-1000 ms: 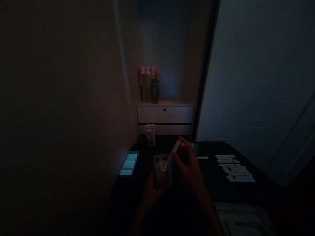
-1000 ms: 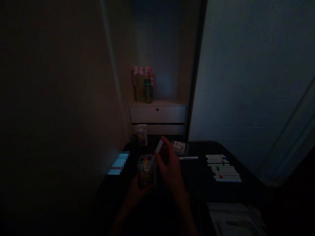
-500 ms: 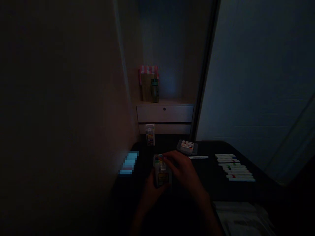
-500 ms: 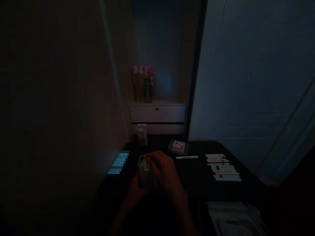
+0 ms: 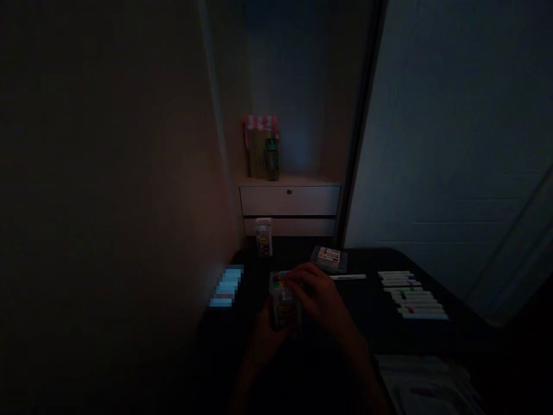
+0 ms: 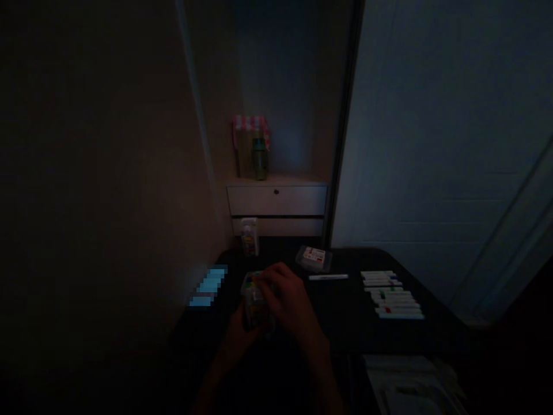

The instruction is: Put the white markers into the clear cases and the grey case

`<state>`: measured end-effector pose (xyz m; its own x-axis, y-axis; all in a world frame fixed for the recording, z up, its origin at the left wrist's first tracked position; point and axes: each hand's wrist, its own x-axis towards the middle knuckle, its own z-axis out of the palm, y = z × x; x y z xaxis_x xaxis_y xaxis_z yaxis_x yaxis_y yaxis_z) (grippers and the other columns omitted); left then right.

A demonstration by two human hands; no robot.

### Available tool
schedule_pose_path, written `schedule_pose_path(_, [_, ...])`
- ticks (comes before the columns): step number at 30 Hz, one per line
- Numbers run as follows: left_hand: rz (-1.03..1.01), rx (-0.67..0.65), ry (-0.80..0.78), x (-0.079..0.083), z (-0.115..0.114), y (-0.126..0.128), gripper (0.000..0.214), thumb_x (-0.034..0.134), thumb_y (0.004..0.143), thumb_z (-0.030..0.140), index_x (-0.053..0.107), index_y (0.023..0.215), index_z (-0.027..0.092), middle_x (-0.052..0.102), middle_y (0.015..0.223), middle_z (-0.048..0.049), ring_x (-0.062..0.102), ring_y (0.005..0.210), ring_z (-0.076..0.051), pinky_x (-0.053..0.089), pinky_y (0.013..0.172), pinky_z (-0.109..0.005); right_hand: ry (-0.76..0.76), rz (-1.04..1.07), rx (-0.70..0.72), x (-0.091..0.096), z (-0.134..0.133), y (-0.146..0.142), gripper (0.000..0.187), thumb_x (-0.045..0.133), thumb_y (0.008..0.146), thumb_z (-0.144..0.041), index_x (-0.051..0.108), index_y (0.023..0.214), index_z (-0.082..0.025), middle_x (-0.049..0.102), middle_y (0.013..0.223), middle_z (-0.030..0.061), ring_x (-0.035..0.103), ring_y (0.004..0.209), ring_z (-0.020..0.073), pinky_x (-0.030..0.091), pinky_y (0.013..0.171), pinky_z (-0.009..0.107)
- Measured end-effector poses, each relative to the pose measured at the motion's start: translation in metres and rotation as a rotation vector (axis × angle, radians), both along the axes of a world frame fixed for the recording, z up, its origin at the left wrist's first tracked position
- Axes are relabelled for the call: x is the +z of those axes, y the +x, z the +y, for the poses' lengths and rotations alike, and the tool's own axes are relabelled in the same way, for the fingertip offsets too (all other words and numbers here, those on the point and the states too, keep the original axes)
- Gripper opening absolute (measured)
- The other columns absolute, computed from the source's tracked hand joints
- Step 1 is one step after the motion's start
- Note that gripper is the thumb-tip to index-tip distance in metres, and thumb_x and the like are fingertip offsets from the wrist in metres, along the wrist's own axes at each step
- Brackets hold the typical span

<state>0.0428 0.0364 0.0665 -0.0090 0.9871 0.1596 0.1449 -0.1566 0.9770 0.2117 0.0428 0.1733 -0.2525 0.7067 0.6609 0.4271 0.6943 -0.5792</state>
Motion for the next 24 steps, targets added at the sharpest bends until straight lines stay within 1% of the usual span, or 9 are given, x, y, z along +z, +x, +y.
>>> schedule_pose_path(2, [-0.004, -0.022, 0.012, 0.001, 0.0, 0.0, 0.071, 0.087, 0.068, 0.034, 0.062, 0.132, 0.017, 0.077, 0.122, -0.0124, 0.073, 0.113, -0.032, 0.058, 0.097, -0.042, 0.019, 0.046, -0.012, 0.001, 0.001, 0.001, 0.014, 0.063, 0.099, -0.026, 0.076, 0.101, -0.024, 0.07, 0.106, 0.0051, 0.069, 0.1, 0.0198, 0.055, 0.09, 0.032])
schedule_pose_path(4, [-0.008, -0.018, 0.011, 0.001, -0.001, 0.0, 0.069, 0.087, 0.066, 0.033, 0.063, 0.128, 0.017, 0.077, 0.122, -0.013, 0.073, 0.113, -0.032, 0.058, 0.098, -0.043, 0.032, 0.11, -0.054, 0.001, 0.002, 0.003, 0.015, 0.061, 0.1, -0.026, 0.075, 0.106, -0.024, 0.07, 0.107, 0.0057, 0.069, 0.101, 0.02, 0.055, 0.09, 0.032])
schedule_pose_path(8, [-0.007, 0.05, -0.019, -0.002, 0.0, 0.0, 0.075, 0.091, 0.062, 0.036, 0.064, 0.129, 0.015, 0.076, 0.123, -0.0162, 0.072, 0.117, -0.035, 0.057, 0.1, -0.044, 0.015, 0.227, -0.211, -0.009, 0.014, 0.014, 0.022, 0.056, 0.101, -0.032, 0.072, 0.113, -0.023, 0.071, 0.109, 0.0075, 0.068, 0.097, 0.0211, 0.055, 0.085, 0.034])
schedule_pose_path(11, [-0.013, 0.085, -0.025, -0.005, 0.0, -0.001, 0.082, 0.093, 0.059, 0.037, 0.064, 0.132, 0.015, 0.075, 0.126, -0.0179, 0.071, 0.118, -0.036, 0.056, 0.101, -0.045, -0.043, 0.258, -0.316, -0.03, 0.032, 0.027, 0.028, 0.055, 0.098, -0.037, 0.07, 0.115, -0.022, 0.071, 0.116, 0.0101, 0.069, 0.094, 0.0226, 0.055, 0.086, 0.038])
schedule_pose_path(13, [-0.016, 0.077, -0.028, -0.007, 0.001, -0.002, 0.085, 0.094, 0.058, 0.038, 0.063, 0.133, 0.014, 0.075, 0.126, -0.0188, 0.072, 0.117, -0.036, 0.056, 0.101, -0.045, -0.098, 0.249, -0.376, -0.047, 0.044, 0.037, 0.034, 0.055, 0.095, -0.039, 0.068, 0.12, -0.02, 0.07, 0.12, 0.0126, 0.069, 0.096, 0.0248, 0.056, 0.088, 0.042])
schedule_pose_path(16, [-0.021, 0.059, -0.024, -0.007, 0.001, -0.002, 0.084, 0.094, 0.06, 0.039, 0.063, 0.134, 0.014, 0.076, 0.125, -0.0186, 0.072, 0.116, -0.036, 0.056, 0.101, -0.045, -0.173, 0.166, -0.479, -0.073, 0.059, 0.05, 0.038, 0.055, 0.092, -0.038, 0.067, 0.122, -0.019, 0.069, 0.122, 0.0148, 0.07, 0.102, 0.0277, 0.054, 0.094, 0.046])
schedule_pose_path(18, [-0.028, 0.05, -0.02, -0.006, 0.0, -0.002, 0.082, 0.093, 0.062, 0.039, 0.063, 0.134, 0.015, 0.076, 0.126, -0.0181, 0.072, 0.117, -0.036, 0.056, 0.102, -0.045, -0.246, 0.095, -0.537, -0.088, 0.064, 0.056, 0.037, 0.055, 0.09, -0.034, 0.067, 0.121, -0.019, 0.068, 0.124, 0.0151, 0.07, 0.104, 0.0278, 0.054, 0.095, 0.045])
schedule_pose_path(20, [-0.037, 0.058, -0.023, -0.004, -0.001, -0.001, 0.082, 0.094, 0.061, 0.038, 0.063, 0.133, 0.015, 0.075, 0.126, -0.018, 0.071, 0.117, -0.036, 0.055, 0.102, -0.045, -0.325, 0.03, -0.575, -0.101, 0.067, 0.06, 0.036, 0.057, 0.091, -0.032, 0.067, 0.123, -0.019, 0.066, 0.126, 0.0152, 0.071, 0.099, 0.0258, 0.055, 0.093, 0.042])
schedule_pose_path(24, [-0.039, 0.076, -0.042, 0.001, -0.002, -0.001, 0.083, 0.095, 0.058, 0.037, 0.065, 0.131, 0.015, 0.076, 0.124, -0.018, 0.072, 0.117, -0.036, 0.056, 0.101, -0.044, -0.427, -0.033, -0.613, -0.116, 0.071, 0.065, 0.042, 0.057, 0.093, -0.033, 0.063, 0.131, -0.017, 0.06, 0.135, 0.0183, 0.074, 0.089, 0.023, 0.056, 0.09, 0.038])
